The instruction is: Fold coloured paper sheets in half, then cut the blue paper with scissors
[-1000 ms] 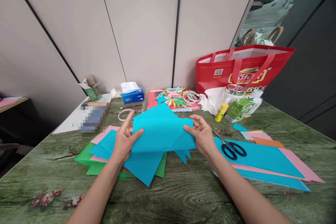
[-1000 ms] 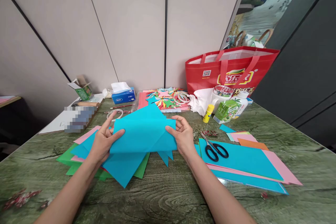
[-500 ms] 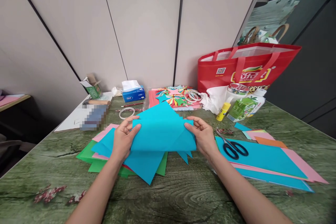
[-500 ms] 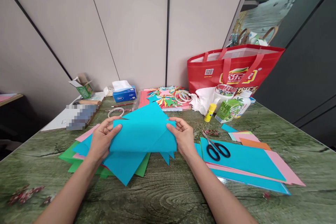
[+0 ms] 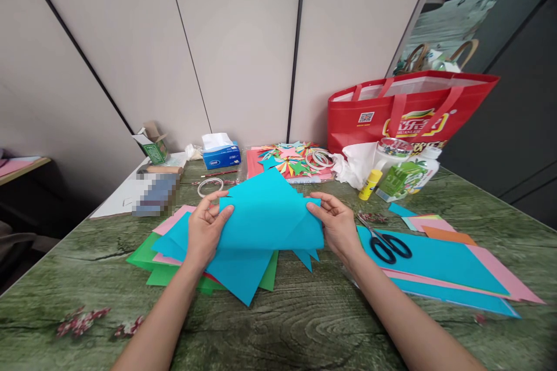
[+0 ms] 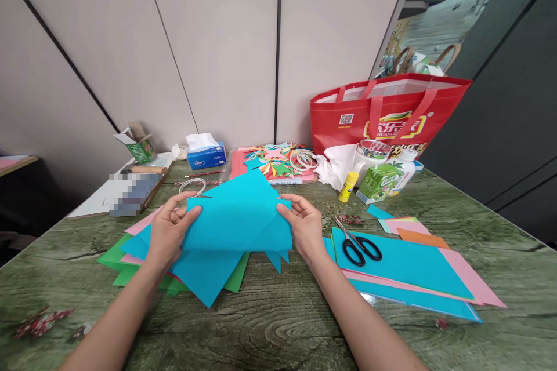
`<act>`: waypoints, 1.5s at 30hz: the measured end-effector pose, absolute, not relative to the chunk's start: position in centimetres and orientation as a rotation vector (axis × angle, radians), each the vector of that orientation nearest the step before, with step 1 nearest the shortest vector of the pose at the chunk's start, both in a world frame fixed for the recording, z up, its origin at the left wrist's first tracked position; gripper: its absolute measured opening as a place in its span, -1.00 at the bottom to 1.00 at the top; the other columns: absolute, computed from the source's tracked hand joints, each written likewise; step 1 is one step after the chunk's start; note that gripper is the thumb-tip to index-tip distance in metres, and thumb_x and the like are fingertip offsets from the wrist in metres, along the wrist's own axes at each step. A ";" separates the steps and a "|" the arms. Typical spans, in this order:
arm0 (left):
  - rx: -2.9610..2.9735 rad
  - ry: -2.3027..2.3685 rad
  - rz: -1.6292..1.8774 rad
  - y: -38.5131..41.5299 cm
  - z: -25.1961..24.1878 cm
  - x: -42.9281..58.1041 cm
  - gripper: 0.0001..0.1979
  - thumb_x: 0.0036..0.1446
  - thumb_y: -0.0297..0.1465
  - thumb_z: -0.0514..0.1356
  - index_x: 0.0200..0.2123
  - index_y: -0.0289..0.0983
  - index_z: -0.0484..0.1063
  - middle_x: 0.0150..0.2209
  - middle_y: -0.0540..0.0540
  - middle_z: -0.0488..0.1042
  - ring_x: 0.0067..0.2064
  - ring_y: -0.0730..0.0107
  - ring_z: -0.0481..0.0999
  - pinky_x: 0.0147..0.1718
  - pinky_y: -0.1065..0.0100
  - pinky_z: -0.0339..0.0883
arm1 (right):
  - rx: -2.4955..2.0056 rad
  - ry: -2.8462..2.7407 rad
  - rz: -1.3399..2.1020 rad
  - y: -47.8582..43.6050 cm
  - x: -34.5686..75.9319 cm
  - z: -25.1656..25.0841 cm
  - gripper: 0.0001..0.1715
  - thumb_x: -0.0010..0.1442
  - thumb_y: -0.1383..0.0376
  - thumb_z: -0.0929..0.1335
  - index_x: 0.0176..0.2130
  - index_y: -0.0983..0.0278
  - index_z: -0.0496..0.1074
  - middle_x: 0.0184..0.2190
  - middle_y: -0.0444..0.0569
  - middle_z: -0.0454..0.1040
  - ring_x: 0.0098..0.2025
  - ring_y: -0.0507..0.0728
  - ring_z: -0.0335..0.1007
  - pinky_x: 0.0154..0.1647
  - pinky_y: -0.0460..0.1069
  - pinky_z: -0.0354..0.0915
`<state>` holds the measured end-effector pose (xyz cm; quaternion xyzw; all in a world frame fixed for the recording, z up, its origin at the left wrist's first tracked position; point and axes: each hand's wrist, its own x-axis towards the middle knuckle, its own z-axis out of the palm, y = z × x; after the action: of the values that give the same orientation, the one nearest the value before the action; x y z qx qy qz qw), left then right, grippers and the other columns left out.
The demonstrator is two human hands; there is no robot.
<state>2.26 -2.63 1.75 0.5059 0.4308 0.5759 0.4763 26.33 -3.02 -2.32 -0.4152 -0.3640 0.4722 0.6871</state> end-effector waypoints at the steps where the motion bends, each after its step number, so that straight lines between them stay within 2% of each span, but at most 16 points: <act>1: 1.247 1.050 1.406 -2.6 1.7 2.2 -0.56 -0.15 -0.29 0.32 -0.16 -0.23 0.32 -0.49 -0.01 0.54 -0.56 0.42 0.45 -0.56 0.44 0.30 | -0.926 -0.811 1.059 -3.0 26.3 -2.4 -0.65 -0.24 0.25 0.50 -0.35 0.20 0.48 -0.43 -0.13 0.49 -0.40 0.05 0.36 -0.39 -0.06 0.25; 12: 1.275 1.047 1.415 -2.7 1.7 2.2 -0.59 -0.13 -0.29 0.31 -0.18 -0.23 0.31 -0.58 0.05 0.49 -0.59 0.45 0.42 -0.58 0.46 0.27 | -0.907 -0.815 1.080 -2.9 26.5 -2.7 -0.64 -0.21 0.26 0.50 -0.31 0.20 0.47 -0.42 -0.13 0.49 -0.40 0.05 0.36 -0.38 -0.06 0.26; 18: 1.332 1.034 1.460 -2.7 1.8 2.3 -0.59 -0.10 -0.34 0.29 -0.13 -0.22 0.32 -0.68 0.13 0.38 -0.64 0.50 0.35 -0.66 0.53 0.21 | -0.898 -0.807 1.083 -2.8 26.5 -2.8 -0.62 -0.22 0.27 0.50 -0.30 0.21 0.47 -0.42 -0.13 0.51 -0.40 0.04 0.36 -0.37 -0.06 0.25; 23: 1.366 1.043 1.462 -2.5 1.5 2.1 -0.65 -0.07 -0.33 0.27 -0.16 -0.23 0.35 -0.65 0.10 0.40 -0.68 0.57 0.26 -0.69 0.54 0.16 | -0.898 -0.802 1.086 -2.9 26.4 -2.6 -0.64 -0.22 0.27 0.50 -0.32 0.20 0.48 -0.44 -0.15 0.50 -0.41 0.03 0.35 -0.39 -0.07 0.24; 31: 1.379 1.065 1.468 -2.5 1.4 2.1 -0.70 -0.08 -0.31 0.27 -0.23 -0.23 0.36 -0.71 0.16 0.30 -0.72 0.64 0.14 -0.72 0.58 0.03 | -0.910 -0.786 1.078 -3.0 26.3 -2.4 -0.63 -0.25 0.28 0.51 -0.33 0.21 0.49 -0.46 -0.16 0.50 -0.43 0.03 0.34 -0.39 -0.08 0.23; 36: 1.378 1.076 1.461 -2.5 1.5 2.2 -0.68 -0.08 -0.31 0.27 -0.22 -0.23 0.35 -0.70 0.15 0.31 -0.71 0.62 0.15 -0.71 0.56 0.04 | -0.894 -0.776 1.115 -3.0 26.3 -2.2 -0.53 -0.24 0.29 0.51 -0.24 0.20 0.45 -0.39 -0.12 0.52 -0.39 0.05 0.38 -0.36 -0.06 0.27; 39: 1.365 1.102 1.468 -2.5 1.5 2.1 -0.68 -0.10 -0.31 0.29 -0.23 -0.24 0.38 -0.74 0.18 0.22 -0.72 0.63 0.11 -0.72 0.57 0.00 | -0.881 -0.758 1.140 -3.1 26.3 -2.1 -0.48 -0.25 0.30 0.52 -0.20 0.20 0.44 -0.38 -0.12 0.53 -0.40 0.04 0.38 -0.35 -0.07 0.28; 42: 1.338 1.115 1.496 -2.4 1.6 2.1 -0.67 -0.15 -0.31 0.31 -0.25 -0.25 0.42 -0.77 0.20 0.13 -0.74 0.64 0.08 -0.74 0.57 -0.04 | -0.861 -0.737 1.166 -3.1 26.3 -2.0 -0.52 -0.26 0.31 0.52 -0.24 0.20 0.45 -0.41 -0.14 0.53 -0.42 0.02 0.38 -0.38 -0.09 0.28; 45: 1.306 1.117 1.508 -2.5 1.6 2.2 -0.64 -0.19 -0.30 0.32 -0.25 -0.27 0.43 -0.74 0.16 0.24 -0.72 0.60 0.18 -0.73 0.55 0.03 | -0.853 -0.719 1.181 -3.1 26.3 -1.8 -0.61 -0.24 0.29 0.51 -0.31 0.22 0.48 -0.45 -0.15 0.53 -0.47 0.00 0.37 -0.43 -0.10 0.28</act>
<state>2.19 -2.46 1.63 0.5197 0.4445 0.6002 0.4148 26.31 -3.12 -1.84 -0.3810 -0.3213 0.5278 0.6878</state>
